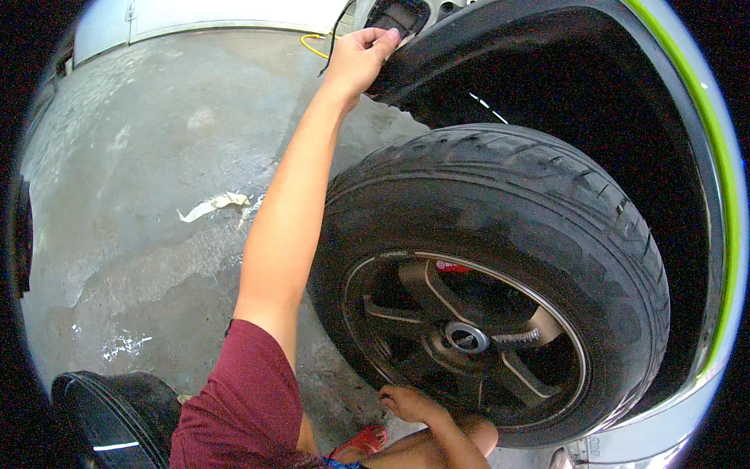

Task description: Repairing or adjusting the fender liner and trim on a vehicle wheel well.

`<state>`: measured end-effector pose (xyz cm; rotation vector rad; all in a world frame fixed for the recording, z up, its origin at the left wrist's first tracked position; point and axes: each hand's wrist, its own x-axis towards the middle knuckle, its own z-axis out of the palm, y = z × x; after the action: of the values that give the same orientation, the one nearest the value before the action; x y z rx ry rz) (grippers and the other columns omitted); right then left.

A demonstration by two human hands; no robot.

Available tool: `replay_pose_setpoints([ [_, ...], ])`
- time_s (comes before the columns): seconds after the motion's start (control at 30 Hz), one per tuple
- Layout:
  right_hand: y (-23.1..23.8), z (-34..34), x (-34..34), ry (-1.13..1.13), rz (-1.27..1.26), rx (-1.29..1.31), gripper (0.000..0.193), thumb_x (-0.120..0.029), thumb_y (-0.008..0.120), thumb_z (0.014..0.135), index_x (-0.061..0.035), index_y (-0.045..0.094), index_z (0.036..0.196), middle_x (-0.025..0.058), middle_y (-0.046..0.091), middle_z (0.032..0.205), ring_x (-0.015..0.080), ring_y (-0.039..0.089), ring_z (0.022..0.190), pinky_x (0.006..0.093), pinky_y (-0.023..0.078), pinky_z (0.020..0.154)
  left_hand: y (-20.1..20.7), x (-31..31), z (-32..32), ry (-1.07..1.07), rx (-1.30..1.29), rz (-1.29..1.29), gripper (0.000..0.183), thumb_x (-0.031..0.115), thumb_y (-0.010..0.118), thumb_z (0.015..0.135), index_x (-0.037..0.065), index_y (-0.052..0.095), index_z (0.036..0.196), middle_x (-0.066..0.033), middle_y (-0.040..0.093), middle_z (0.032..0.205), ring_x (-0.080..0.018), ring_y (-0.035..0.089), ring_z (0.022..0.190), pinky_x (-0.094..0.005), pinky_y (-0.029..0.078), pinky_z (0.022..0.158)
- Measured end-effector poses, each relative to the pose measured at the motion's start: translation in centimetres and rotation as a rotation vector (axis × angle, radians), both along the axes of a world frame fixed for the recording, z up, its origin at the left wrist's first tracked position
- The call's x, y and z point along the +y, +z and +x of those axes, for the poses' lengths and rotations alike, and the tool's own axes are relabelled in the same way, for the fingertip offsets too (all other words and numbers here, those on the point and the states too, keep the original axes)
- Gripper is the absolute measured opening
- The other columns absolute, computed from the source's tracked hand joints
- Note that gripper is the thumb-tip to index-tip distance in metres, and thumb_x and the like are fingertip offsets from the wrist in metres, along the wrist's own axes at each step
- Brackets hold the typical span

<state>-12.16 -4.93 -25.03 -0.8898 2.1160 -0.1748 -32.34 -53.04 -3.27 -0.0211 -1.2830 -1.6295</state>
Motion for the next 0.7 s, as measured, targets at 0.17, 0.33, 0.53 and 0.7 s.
replay_pose_setpoints([
  [0.17,0.6,0.1,-0.7,0.009,0.069,0.01,0.026,-0.023,0.056,0.096,-0.0064,0.062,0.116,0.019,0.067,0.111,0.04,0.062,0.105,0.0474,0.05,0.09,0.2,0.2,1.2,-0.201,0.1,-0.052,0.032,0.033,0.074,0.09,0.003,0.074,0.101,-0.003,0.07,0.085,-0.0081,0.06,0.074,-0.026,0.047,0.068],
  [0.33,0.1,0.0,-0.3,0.015,0.031,-0.002,0.026,-0.021,0.058,0.095,-0.0065,0.062,0.116,0.0205,0.067,0.108,0.0413,0.062,0.103,0.0483,0.05,0.089,1.2,0.6,0.1,0.029,0.016,-0.008,0.029,0.028,0.075,0.086,0.0,0.075,0.09,-0.0128,0.073,0.079,-0.0192,0.066,0.072,-0.0337,0.051,0.07],
  [0.53,0.3,-0.1,-0.5,0.008,0.012,-0.007,0.027,-0.019,0.06,0.094,-0.0043,0.062,0.116,0.0219,0.067,0.108,0.0412,0.062,0.104,0.0475,0.049,0.091,1.1,1.8,-0.2,0.133,-0.039,0.092,0.03,0.029,0.073,0.086,-0.002,0.075,0.089,-0.0168,0.073,0.083,-0.0244,0.069,0.077,-0.036,0.052,0.075],
  [0.7,0.8,0.0,-0.8,-0.008,0.086,0.024,0.025,-0.022,0.056,0.096,-0.0055,0.064,0.114,0.0188,0.067,0.111,0.0384,0.062,0.107,0.046,0.049,0.091,0.8,1.2,0.1,0.061,-0.04,0.131,0.035,0.035,0.069,0.092,0.0,0.074,0.094,-0.0063,0.07,0.081,-0.0137,0.061,0.072,-0.0313,0.048,0.068],
])
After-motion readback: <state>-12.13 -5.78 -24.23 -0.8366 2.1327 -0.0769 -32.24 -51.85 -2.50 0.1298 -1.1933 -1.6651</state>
